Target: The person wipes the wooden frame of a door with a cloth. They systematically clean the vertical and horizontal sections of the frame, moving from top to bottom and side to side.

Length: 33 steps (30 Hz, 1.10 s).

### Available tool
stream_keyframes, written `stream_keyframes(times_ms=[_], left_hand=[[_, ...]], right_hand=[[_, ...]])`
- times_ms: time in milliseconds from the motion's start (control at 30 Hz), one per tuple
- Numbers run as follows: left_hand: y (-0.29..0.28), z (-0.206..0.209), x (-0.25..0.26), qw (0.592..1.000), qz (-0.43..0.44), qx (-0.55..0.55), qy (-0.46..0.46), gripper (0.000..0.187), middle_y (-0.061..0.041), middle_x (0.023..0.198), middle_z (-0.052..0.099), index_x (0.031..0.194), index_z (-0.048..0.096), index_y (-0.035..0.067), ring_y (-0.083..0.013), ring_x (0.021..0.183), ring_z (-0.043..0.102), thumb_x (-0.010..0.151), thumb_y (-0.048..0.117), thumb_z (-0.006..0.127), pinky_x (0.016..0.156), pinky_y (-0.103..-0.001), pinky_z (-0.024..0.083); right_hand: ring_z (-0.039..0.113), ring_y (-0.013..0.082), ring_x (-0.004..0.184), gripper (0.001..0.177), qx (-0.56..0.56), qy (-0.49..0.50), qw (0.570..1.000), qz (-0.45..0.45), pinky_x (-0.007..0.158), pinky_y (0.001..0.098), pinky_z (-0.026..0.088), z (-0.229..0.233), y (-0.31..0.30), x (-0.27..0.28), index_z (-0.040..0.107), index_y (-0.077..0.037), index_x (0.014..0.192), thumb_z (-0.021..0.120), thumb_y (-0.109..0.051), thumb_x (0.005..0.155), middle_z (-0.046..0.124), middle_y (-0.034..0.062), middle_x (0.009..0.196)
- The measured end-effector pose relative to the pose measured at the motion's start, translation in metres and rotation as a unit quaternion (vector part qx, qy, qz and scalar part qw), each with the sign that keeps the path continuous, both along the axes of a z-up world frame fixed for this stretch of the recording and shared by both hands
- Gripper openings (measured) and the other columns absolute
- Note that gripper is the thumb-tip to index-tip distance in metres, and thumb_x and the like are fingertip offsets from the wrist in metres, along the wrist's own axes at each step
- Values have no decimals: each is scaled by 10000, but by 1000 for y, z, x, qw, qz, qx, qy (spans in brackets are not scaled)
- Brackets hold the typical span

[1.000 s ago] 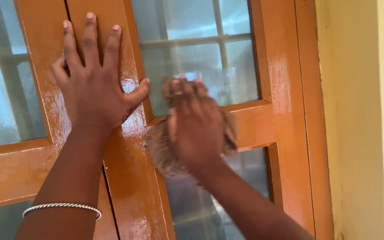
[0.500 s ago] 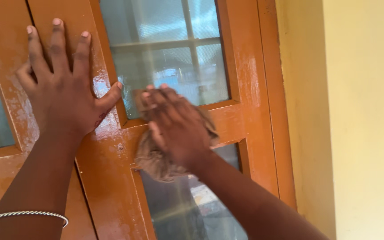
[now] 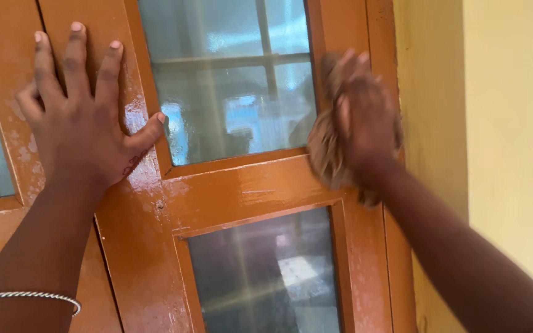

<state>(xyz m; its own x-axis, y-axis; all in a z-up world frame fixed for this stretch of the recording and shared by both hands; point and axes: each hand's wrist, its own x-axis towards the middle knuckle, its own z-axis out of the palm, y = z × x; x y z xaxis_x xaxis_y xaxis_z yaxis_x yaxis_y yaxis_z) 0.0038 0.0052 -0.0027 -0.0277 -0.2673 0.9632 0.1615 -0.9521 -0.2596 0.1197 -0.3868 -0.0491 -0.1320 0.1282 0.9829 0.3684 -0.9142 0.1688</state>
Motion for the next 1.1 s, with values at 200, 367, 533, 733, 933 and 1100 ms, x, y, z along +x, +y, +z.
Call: stream_keyframes(times_ms=[200, 367, 533, 733, 933, 1100], left_hand=[[-5, 3, -5, 1000, -5, -2, 7, 879, -145, 1737, 293, 1646, 479, 150, -435, 1573, 211, 930, 625, 667, 1092, -628, 284], [-7, 0, -8, 999, -38, -5, 21, 879, -148, 1744, 269, 1642, 457, 132, -450, 1577, 188, 926, 603, 649, 1119, -656, 254], [-11, 0, -10, 999, -34, -10, 31, 875, -156, 1746, 243, 1651, 429, 129, -452, 1584, 171, 933, 589, 629, 1134, -665, 243], [-17, 5, -11, 996, -23, -54, 73, 944, -159, 1732, 159, 1659, 302, 153, -440, 1573, 91, 878, 597, 594, 1128, -681, 176], [-36, -7, -2, 984, 3, -157, 84, 932, -118, 1781, 63, 1721, 174, 186, -380, 1621, 10, 939, 543, 536, 1186, -633, 146], [-56, -30, 12, 974, -20, -219, 52, 906, -99, 1800, 52, 1739, 157, 156, -336, 1640, 4, 987, 498, 529, 1240, -596, 120]], right_hand=[[405, 441, 1505, 510, 68, -96, 992, 37, 1176, 561, 363, 71, -16, 14, 422, -62, 1629, 483, -90, 1124, 440, 213, 1639], [481, 397, 1467, 471, 76, -104, 990, 61, 1183, 507, 407, 64, -15, 10, 612, -107, 1510, 507, -43, 1055, 545, 160, 1559], [558, 377, 1358, 331, 48, -45, 995, 68, 1123, 496, 439, 43, -11, 1, 643, -53, 1366, 535, -105, 1057, 598, 171, 1487], [524, 382, 1437, 437, -30, -104, 989, 98, 1129, 511, 439, 12, -11, -20, 656, -48, 1403, 543, -87, 983, 593, 192, 1498], [547, 348, 1369, 387, -48, -60, 993, 84, 1081, 497, 459, 1, -12, -20, 670, -60, 1286, 592, -123, 912, 587, 201, 1502], [537, 333, 1423, 459, -37, -90, 983, 153, 1089, 481, 462, -5, -11, -28, 680, -82, 1349, 590, -83, 899, 617, 147, 1463]])
